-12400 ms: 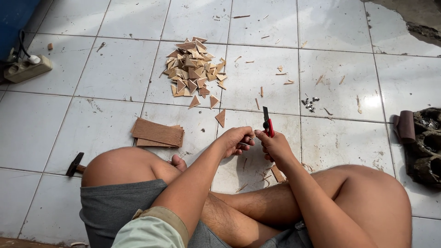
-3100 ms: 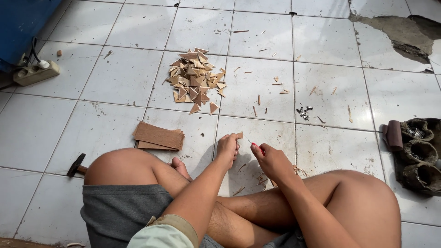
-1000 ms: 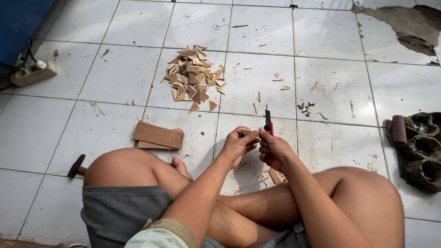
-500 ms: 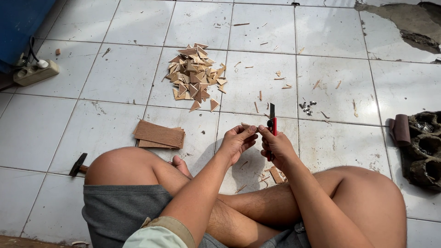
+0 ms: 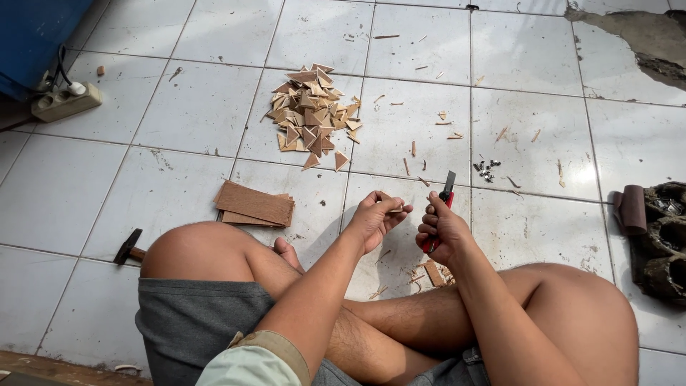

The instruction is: Carving and shaping small rectangular wood pieces into pointed shapes using a utility knife while sitting on the floor.

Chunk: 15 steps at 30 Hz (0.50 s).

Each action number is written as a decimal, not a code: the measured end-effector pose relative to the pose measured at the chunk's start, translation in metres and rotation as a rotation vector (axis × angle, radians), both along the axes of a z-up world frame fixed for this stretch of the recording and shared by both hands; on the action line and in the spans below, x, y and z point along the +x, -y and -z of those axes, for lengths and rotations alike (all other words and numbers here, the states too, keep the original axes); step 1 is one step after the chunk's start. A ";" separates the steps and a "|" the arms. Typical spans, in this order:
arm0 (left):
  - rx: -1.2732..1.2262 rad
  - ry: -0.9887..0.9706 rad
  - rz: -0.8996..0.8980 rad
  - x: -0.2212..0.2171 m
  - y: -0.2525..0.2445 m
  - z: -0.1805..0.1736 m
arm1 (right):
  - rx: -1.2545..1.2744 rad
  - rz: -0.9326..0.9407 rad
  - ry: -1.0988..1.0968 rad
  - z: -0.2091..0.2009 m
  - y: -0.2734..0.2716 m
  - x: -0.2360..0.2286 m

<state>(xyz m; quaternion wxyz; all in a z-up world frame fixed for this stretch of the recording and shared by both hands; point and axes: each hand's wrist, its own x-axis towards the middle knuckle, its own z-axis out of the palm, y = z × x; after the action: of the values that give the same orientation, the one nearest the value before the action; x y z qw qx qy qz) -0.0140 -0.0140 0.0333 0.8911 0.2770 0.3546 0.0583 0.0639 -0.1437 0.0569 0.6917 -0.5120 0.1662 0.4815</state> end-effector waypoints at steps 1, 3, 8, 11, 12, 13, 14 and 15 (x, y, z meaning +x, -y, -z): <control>0.000 0.002 0.000 -0.001 0.001 0.002 | 0.000 0.000 0.002 -0.005 -0.001 -0.002; 0.225 -0.052 0.124 -0.004 0.004 0.005 | -0.064 0.006 0.156 -0.013 -0.002 -0.007; 0.348 -0.113 0.232 -0.005 0.008 0.008 | -0.146 -0.082 0.290 -0.008 -0.004 -0.009; 0.327 -0.116 0.194 -0.006 0.007 0.007 | -0.160 -0.094 0.279 0.004 -0.003 -0.006; 0.289 -0.107 0.145 -0.006 0.007 0.006 | -0.140 -0.090 0.257 0.004 -0.004 -0.005; 0.290 -0.107 0.144 -0.003 0.005 0.009 | -0.139 -0.091 0.258 -0.001 -0.005 -0.008; 0.249 -0.117 0.074 0.000 0.003 0.012 | -0.155 -0.112 0.255 -0.006 -0.007 -0.011; 0.207 -0.127 0.004 0.003 0.001 0.014 | -0.173 -0.133 0.251 -0.010 -0.007 -0.014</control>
<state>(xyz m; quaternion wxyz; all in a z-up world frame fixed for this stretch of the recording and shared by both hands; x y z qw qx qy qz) -0.0114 -0.0155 0.0188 0.8336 0.3714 0.4019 0.0749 0.0497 -0.1363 0.0673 0.6269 -0.6357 0.0851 0.4424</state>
